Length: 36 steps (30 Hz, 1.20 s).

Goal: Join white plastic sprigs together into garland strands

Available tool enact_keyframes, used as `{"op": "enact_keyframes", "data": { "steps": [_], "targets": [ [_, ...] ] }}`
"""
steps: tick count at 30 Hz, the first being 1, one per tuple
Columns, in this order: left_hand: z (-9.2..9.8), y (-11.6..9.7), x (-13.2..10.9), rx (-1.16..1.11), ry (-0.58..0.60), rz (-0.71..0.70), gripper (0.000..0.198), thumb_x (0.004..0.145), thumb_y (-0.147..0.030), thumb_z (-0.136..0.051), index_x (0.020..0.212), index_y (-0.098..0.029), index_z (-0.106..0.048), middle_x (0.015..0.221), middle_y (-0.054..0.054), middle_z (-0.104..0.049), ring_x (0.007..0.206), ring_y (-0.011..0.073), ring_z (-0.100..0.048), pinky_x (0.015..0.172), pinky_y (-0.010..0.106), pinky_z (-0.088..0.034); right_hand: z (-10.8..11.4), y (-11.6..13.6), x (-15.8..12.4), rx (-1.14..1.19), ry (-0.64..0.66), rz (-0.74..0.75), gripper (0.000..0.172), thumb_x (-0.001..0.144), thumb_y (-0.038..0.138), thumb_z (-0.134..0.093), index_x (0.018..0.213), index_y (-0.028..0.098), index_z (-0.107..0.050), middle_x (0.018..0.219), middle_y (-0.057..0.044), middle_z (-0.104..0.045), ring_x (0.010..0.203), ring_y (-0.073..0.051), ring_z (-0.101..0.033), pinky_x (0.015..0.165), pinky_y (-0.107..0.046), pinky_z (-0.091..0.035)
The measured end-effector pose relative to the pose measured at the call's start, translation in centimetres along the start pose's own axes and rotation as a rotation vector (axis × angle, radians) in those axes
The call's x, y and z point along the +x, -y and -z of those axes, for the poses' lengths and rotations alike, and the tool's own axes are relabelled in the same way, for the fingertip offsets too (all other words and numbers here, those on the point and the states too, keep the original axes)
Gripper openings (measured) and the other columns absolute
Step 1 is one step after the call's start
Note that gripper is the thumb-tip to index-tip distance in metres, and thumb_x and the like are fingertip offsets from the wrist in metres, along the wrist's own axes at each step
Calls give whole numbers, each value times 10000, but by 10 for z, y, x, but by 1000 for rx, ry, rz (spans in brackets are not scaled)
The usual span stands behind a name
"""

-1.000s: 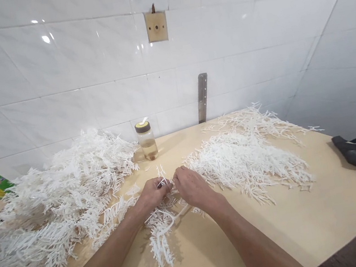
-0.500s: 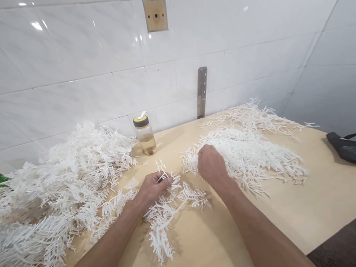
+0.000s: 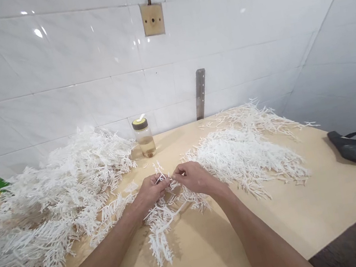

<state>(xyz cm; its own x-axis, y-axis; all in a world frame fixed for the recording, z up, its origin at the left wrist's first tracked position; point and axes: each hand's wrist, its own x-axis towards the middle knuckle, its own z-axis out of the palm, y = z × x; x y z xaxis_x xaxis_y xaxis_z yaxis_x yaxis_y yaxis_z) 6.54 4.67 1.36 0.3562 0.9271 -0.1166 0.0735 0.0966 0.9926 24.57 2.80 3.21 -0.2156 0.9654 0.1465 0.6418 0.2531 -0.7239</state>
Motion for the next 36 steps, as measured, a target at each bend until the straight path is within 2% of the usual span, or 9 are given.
{"op": "enact_keyframes", "data": {
  "steps": [6, 11, 17, 20, 24, 28, 30, 34, 36],
  "targets": [
    [1, 1, 2, -16, 14, 10, 397, 697, -514, -704, 632, -151, -558, 388, -96, -282, 357, 38, -212, 386, 212, -118, -3, 3, 0, -65, -13, 36, 244, 888, 320, -465, 732, 182, -592, 717, -26, -622, 652, -149, -522, 596, -270, -359],
    [2, 2, 2, -19, -50, 40, 311, 698, -419, -712, 645, -152, -562, 443, -75, -379, 368, 37, -261, 388, 201, -164, -11, 10, -5, -148, -36, 128, 221, 914, 244, -427, 741, 183, -550, 775, -43, -594, 698, -154, -504, 654, -287, -379],
    [12, 12, 15, -99, -186, 21, 322, 703, -445, -705, 653, -174, -539, 383, -93, -339, 345, 54, -252, 371, 207, -156, -16, 33, -13, -44, 81, 292, 241, 937, 262, -430, 740, 197, -554, 758, -17, -595, 671, -137, -496, 634, -272, -385],
    [14, 12, 16, -105, -139, -10, 377, 720, -514, -694, 662, -161, -574, 353, -97, -306, 334, 47, -205, 367, 212, -120, -1, 22, -10, 9, -78, 146, 232, 921, 354, -475, 806, 204, -609, 764, -20, -645, 682, -152, -546, 623, -275, -410],
    [12, 7, 13, -134, -30, -17, 426, 710, -557, -703, 643, -152, -589, 343, -104, -269, 325, 38, -166, 361, 217, -102, 33, -18, -5, -140, -505, -140, 183, 858, 355, -534, 835, 203, -633, 742, -35, -673, 676, -186, -595, 661, -313, -440],
    [10, 3, 10, -118, -4, -23, 441, 709, -574, -703, 641, -151, -599, 338, -104, -259, 326, 38, -161, 365, 221, -95, 53, -39, -7, -291, -746, -269, 274, 817, 334, -557, 1021, 170, -634, 968, -117, -694, 734, -218, -636, 765, -386, -468],
    [11, 2, 8, -101, 14, -21, 444, 714, -578, -700, 649, -148, -609, 342, -105, -250, 332, 37, -154, 370, 221, -94, 48, -33, -7, -219, -652, -246, 323, 832, 387, -545, 1051, 171, -645, 1000, -126, -696, 715, -213, -641, 724, -371, -482],
    [12, 2, 6, -65, 42, -23, 451, 730, -588, -686, 667, -146, -620, 351, -104, -248, 337, 38, -159, 375, 222, -99, 18, -4, -4, -8, -188, -60, 311, 835, 442, -552, 960, 198, -699, 926, -73, -720, 704, -181, -634, 650, -294, -473],
    [12, 4, 7, -58, 44, -32, 458, 730, -594, -684, 664, -148, -612, 352, -102, -254, 339, 38, -163, 378, 222, -99, 5, 6, -3, -11, -66, -15, 293, 837, 433, -544, 888, 199, -713, 824, -48, -716, 653, -163, -606, 617, -276, -447]
  ]
}}
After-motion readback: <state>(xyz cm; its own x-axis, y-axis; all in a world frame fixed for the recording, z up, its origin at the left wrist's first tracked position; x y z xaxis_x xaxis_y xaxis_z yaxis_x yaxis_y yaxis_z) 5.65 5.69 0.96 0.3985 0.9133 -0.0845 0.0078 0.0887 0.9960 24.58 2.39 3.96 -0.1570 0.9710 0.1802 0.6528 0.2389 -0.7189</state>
